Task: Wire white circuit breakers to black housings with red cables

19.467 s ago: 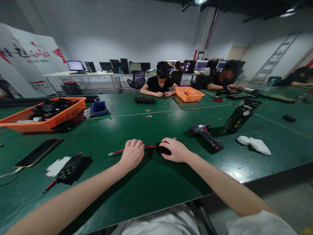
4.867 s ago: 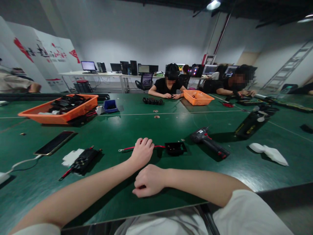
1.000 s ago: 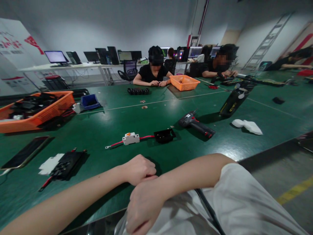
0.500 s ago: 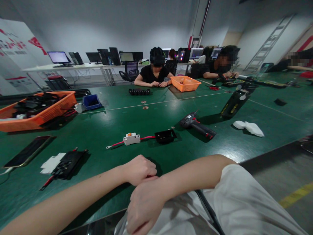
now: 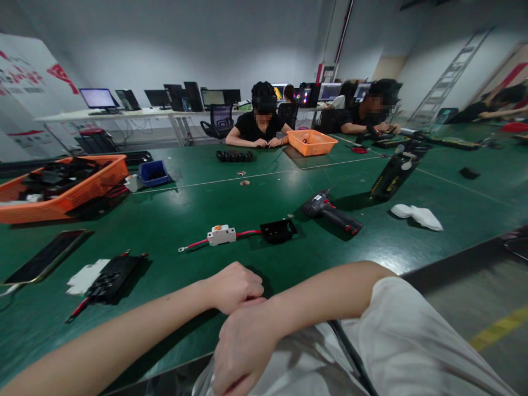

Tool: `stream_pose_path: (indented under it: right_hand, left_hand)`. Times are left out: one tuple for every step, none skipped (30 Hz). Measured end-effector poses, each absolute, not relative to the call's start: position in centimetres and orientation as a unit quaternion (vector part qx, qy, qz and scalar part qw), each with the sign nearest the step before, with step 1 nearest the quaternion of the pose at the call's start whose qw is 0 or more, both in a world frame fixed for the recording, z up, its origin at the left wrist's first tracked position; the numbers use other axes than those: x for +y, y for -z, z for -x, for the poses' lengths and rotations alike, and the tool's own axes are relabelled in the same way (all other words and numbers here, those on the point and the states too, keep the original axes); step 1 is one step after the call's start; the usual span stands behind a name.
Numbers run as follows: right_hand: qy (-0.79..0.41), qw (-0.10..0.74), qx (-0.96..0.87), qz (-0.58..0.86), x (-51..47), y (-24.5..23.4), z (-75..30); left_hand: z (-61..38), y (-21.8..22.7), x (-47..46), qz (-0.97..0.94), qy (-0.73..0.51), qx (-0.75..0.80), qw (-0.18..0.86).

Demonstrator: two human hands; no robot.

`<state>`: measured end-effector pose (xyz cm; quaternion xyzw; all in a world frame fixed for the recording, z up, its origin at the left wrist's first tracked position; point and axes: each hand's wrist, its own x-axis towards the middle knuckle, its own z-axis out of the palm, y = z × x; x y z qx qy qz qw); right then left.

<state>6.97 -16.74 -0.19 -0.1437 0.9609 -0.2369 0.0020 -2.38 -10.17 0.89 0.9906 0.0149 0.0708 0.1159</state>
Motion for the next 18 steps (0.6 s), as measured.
stream_pose_path:
  right_hand:
    - [0.235, -0.001, 0.961, 0.145, -16.76, 0.16, -6.98]
    - [0.232, -0.004, 0.962, 0.146, -16.79, 0.14, -6.99]
    - [0.228, -0.006, 0.963, 0.145, -16.81, 0.13, -6.99]
    - [0.224, -0.008, 0.964, 0.143, -16.83, 0.13, -6.99]
    - [0.221, -0.009, 0.965, 0.14, -16.84, 0.14, -6.99]
    - [0.221, -0.008, 0.965, 0.14, -16.84, 0.15, -6.98]
    - [0.222, -0.005, 0.965, 0.142, -16.83, 0.16, -6.98]
    - [0.225, -0.001, 0.963, 0.145, -16.81, 0.17, -6.97]
    - [0.227, 0.001, 0.963, 0.147, -16.78, 0.19, -6.98]
    - [0.229, 0.003, 0.962, 0.149, -16.75, 0.21, -6.99]
    - [0.23, 0.003, 0.962, 0.15, -16.72, 0.22, -7.0]
    - [0.23, 0.001, 0.962, 0.147, -16.7, 0.24, -7.02]
    - [0.228, -0.002, 0.963, 0.146, -16.68, 0.25, -7.05]
    - [0.226, -0.004, 0.963, 0.146, -16.66, 0.27, -7.06]
    - [0.224, -0.006, 0.963, 0.148, -16.66, 0.28, -7.07]
    - [0.222, -0.008, 0.963, 0.151, -16.67, 0.3, -7.06]
    - [0.22, -0.009, 0.963, 0.154, -16.68, 0.32, -7.05]
    - [0.219, -0.007, 0.963, 0.155, -16.69, 0.33, -7.02]
  left_hand:
    - [2.39, -0.89, -10.16, -0.991, -0.069, 0.016, 0.116]
    - [2.39, -0.89, -10.16, -0.991, -0.068, 0.017, 0.115]
    - [2.39, -0.88, -10.15, -0.991, -0.066, 0.017, 0.115]
    - [2.4, -0.87, -10.15, -0.991, -0.066, 0.018, 0.114]
    - [2.4, -0.86, -10.14, -0.991, -0.066, 0.018, 0.113]
    - [2.4, -0.84, -10.14, -0.991, -0.066, 0.018, 0.112]
    - [2.41, -0.83, -10.15, -0.991, -0.066, 0.019, 0.112]
    - [2.42, -0.81, -10.15, -0.991, -0.066, 0.021, 0.111]
    - [2.42, -0.8, -10.16, -0.991, -0.066, 0.023, 0.111]
    - [2.43, -0.8, -10.17, -0.991, -0.065, 0.024, 0.111]
    - [2.44, -0.8, -10.18, -0.992, -0.065, 0.024, 0.11]
    - [2.45, -0.8, -10.18, -0.992, -0.064, 0.024, 0.11]
    - [2.46, -0.8, -10.18, -0.992, -0.064, 0.023, 0.11]
    - [2.47, -0.8, -10.18, -0.992, -0.064, 0.022, 0.11]
    - [2.48, -0.8, -10.18, -0.992, -0.065, 0.02, 0.11]
    - [2.48, -0.8, -10.17, -0.992, -0.065, 0.02, 0.11]
    - [2.49, -0.79, -10.16, -0.991, -0.066, 0.019, 0.111]
    - [2.49, -0.78, -10.15, -0.991, -0.067, 0.018, 0.111]
